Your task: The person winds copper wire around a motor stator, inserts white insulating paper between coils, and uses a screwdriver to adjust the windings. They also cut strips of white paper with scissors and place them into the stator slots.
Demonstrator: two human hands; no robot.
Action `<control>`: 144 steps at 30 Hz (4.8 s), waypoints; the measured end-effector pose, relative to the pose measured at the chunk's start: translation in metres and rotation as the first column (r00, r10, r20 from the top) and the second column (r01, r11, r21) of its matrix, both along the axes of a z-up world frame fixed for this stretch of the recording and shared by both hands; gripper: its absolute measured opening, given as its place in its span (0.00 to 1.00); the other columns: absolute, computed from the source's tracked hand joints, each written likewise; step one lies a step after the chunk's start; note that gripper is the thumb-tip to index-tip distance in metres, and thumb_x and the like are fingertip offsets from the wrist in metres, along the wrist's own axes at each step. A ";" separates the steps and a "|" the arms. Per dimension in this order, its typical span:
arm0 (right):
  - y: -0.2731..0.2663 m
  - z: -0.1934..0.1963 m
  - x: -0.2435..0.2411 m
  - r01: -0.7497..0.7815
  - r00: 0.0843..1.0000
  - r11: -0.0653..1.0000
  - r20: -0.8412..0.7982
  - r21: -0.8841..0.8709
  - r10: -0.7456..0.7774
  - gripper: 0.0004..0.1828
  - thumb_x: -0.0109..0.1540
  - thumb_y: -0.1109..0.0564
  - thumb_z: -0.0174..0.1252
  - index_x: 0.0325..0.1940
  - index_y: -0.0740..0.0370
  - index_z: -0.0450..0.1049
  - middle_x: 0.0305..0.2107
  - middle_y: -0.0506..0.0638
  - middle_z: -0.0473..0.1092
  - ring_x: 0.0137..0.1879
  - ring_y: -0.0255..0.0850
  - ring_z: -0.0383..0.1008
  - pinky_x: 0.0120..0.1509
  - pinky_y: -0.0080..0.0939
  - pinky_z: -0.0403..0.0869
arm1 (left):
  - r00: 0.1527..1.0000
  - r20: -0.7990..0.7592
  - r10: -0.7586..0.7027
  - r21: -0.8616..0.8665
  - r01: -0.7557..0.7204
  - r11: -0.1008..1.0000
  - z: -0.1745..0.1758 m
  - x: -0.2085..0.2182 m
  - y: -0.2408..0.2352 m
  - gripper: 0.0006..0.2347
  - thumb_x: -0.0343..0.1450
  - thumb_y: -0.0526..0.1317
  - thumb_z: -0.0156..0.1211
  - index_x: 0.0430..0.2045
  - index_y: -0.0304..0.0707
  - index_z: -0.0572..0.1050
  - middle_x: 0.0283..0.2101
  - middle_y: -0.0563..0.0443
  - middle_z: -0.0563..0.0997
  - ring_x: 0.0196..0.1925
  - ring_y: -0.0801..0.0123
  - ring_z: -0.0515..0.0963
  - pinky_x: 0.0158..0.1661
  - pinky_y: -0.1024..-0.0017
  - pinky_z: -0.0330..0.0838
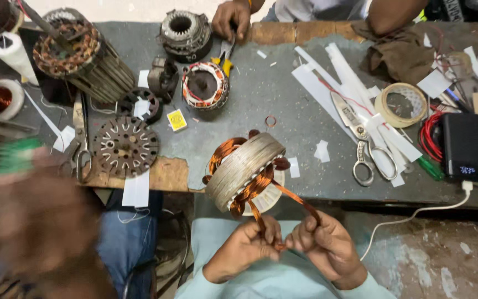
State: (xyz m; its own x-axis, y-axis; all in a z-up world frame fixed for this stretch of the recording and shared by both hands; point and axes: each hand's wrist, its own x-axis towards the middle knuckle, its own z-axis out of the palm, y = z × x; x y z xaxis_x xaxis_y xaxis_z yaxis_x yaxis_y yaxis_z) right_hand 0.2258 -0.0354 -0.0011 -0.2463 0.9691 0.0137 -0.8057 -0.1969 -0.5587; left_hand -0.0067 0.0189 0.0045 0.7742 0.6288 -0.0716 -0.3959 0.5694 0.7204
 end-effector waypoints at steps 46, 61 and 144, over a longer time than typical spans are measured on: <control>0.037 0.061 -0.063 0.404 0.419 0.757 0.632 0.513 -0.652 0.10 0.61 0.63 0.60 0.47 0.61 0.74 0.46 0.54 0.67 0.51 0.39 0.75 0.54 0.41 0.79 | 0.577 0.066 0.814 0.876 -0.425 0.230 0.057 0.014 -0.005 0.06 0.71 0.29 0.66 0.39 0.32 0.77 0.43 0.45 0.85 0.50 0.52 0.88 0.51 0.63 0.84; 0.072 0.122 -0.050 -0.385 -0.126 0.565 0.565 0.730 -0.816 0.18 0.51 0.54 0.69 0.44 0.58 0.81 0.35 0.51 0.70 0.43 0.50 0.70 0.51 0.52 0.68 | 0.805 -0.260 0.533 0.739 -0.189 0.647 0.136 -0.054 0.109 0.31 0.78 0.38 0.49 0.75 0.30 0.43 0.65 0.41 0.69 0.62 0.63 0.73 0.68 0.66 0.63; 0.101 0.118 -0.032 -0.334 -0.136 0.579 0.570 0.744 -0.810 0.10 0.53 0.58 0.68 0.35 0.62 0.78 0.52 0.63 0.64 0.57 0.60 0.65 0.62 0.59 0.63 | 0.687 -0.474 0.551 0.848 0.526 0.073 0.107 -0.045 0.165 0.15 0.54 0.44 0.72 0.20 0.32 0.75 0.22 0.35 0.77 0.28 0.37 0.76 0.31 0.52 0.70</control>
